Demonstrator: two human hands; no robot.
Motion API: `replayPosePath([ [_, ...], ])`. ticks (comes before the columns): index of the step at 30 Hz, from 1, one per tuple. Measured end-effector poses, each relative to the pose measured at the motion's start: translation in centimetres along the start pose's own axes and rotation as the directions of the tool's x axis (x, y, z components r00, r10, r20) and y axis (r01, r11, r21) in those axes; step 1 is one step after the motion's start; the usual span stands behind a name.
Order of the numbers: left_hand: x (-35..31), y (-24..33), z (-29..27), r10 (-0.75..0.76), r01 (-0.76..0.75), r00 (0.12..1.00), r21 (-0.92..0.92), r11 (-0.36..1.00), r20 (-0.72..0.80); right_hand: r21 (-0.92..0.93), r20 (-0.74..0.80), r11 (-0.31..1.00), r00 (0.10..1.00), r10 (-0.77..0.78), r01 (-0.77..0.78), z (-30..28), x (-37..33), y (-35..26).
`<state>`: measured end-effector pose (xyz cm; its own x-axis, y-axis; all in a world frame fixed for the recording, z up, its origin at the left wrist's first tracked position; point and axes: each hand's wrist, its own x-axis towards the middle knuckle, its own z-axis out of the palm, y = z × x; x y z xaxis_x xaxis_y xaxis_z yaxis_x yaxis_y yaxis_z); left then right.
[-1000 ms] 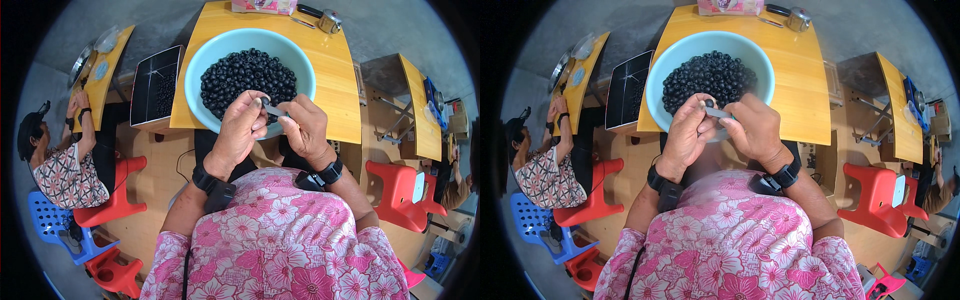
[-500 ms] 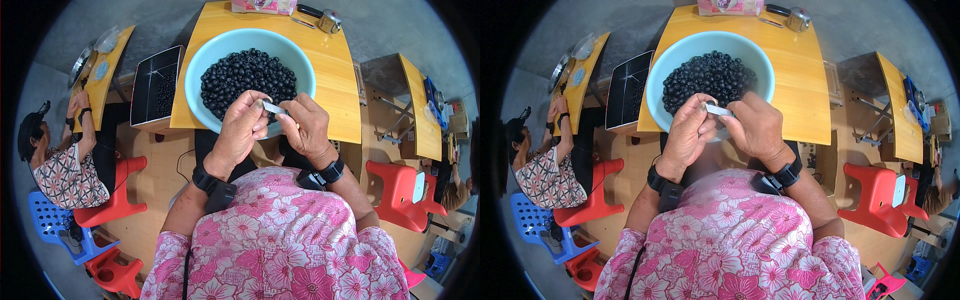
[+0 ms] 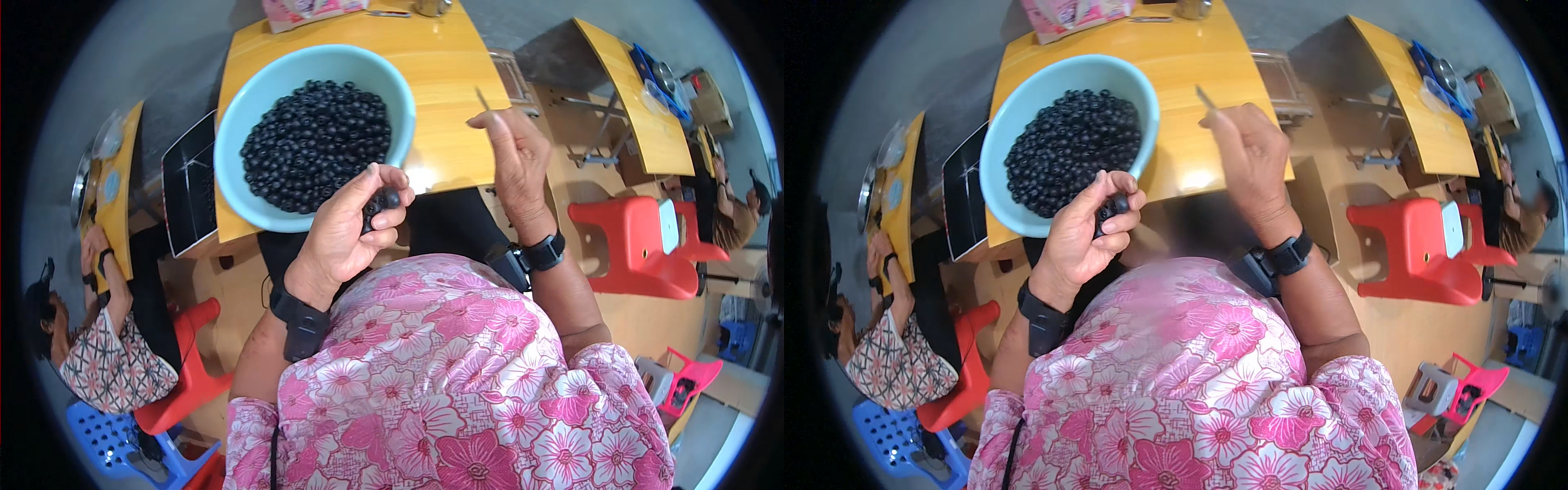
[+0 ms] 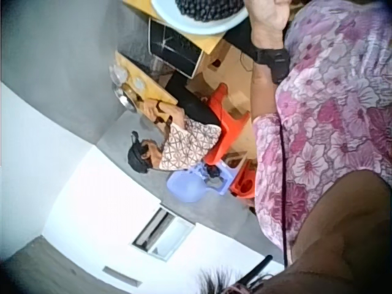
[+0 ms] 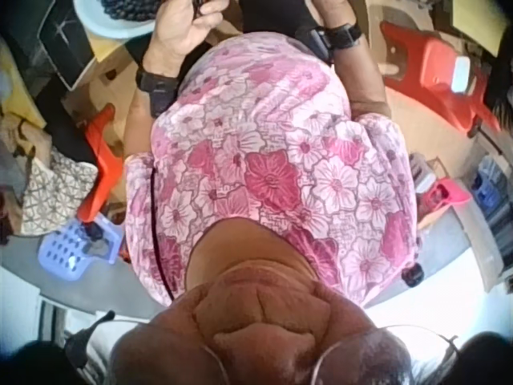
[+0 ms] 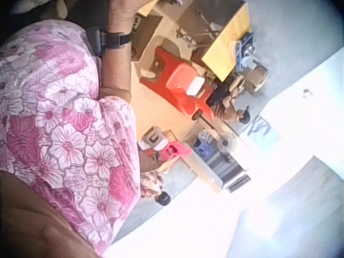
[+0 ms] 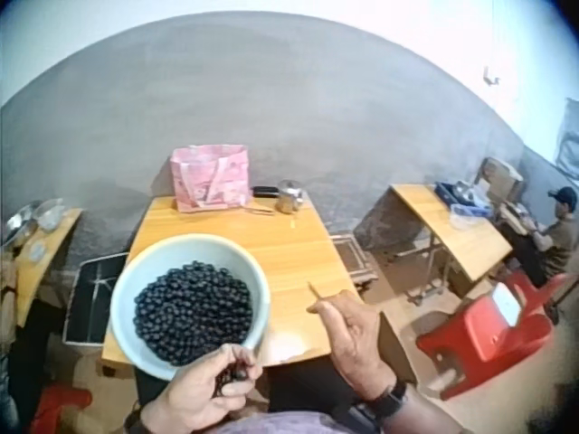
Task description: Peeling and cleaning small black seeds from a large bowl using a small knife.
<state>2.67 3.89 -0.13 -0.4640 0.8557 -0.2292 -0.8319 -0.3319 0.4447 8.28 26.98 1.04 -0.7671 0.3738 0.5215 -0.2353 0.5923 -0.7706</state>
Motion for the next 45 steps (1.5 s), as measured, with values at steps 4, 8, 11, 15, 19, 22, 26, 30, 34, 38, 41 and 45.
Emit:
replayPosePath([
  [4,2.2,-2.9,0.6,-0.230,0.227,0.972,-0.046,0.973,-0.053,0.037,-0.163,0.991,0.978,0.132,-0.127,-5.0,-0.9,0.9],
  [8,4.6,-5.9,1.3,-0.333,0.333,0.932,-0.024,0.942,-0.142,0.093,-0.314,0.972,0.920,0.233,-0.214,-9.4,-2.3,1.9],
  [11,6.4,-8.0,3.1,-0.347,0.354,0.907,-0.013,0.935,-0.239,0.154,-0.382,0.959,0.881,0.280,-0.238,-11.2,-3.5,2.0],
  [15,10.3,-10.9,4.7,-0.332,0.352,0.903,0.025,0.936,-0.272,0.185,-0.414,0.948,0.855,0.313,-0.258,-12.8,-5.1,2.8],
  [19,11.9,-13.6,5.0,-0.299,0.308,0.946,0.064,0.949,-0.125,0.174,-0.415,0.940,0.843,0.341,-0.295,-13.8,-7.0,3.6],
  [22,11.9,-14.2,4.1,-0.398,0.405,0.888,-0.017,0.914,-0.231,0.160,-0.413,0.933,0.837,0.360,-0.322,-14.3,-8.0,4.2],
  [26,11.1,-13.2,2.7,-0.323,0.332,0.938,0.059,0.942,-0.125,0.071,-0.416,0.942,0.849,0.326,-0.327,-14.0,-7.9,4.3],
  [30,8.2,-10.4,3.7,-0.216,0.219,0.976,0.268,0.938,-0.040,0.120,-0.354,0.957,0.890,0.289,-0.263,-12.2,-6.8,3.6],
  [34,4.3,-7.6,2.6,-0.208,0.146,0.977,0.542,0.827,0.055,0.032,-0.232,0.961,0.933,0.275,-0.276,-9.1,-6.9,3.0],
  [38,0.9,-4.5,3.3,-0.083,0.026,0.996,0.791,0.612,0.031,0.081,-0.076,0.953,0.952,0.297,-0.291,-6.3,-7.2,1.7],
  [41,-1.8,-2.1,3.5,0.091,-0.003,0.995,0.858,0.514,-0.051,0.116,0.036,0.954,0.961,0.273,-0.276,-4.2,-6.9,1.5],
  [45,-3.0,1.0,1.3,0.583,-0.125,0.788,0.979,-0.161,0.197,0.193,0.205,0.940,0.948,0.242,-0.282,-2.2,-6.3,0.9],
])
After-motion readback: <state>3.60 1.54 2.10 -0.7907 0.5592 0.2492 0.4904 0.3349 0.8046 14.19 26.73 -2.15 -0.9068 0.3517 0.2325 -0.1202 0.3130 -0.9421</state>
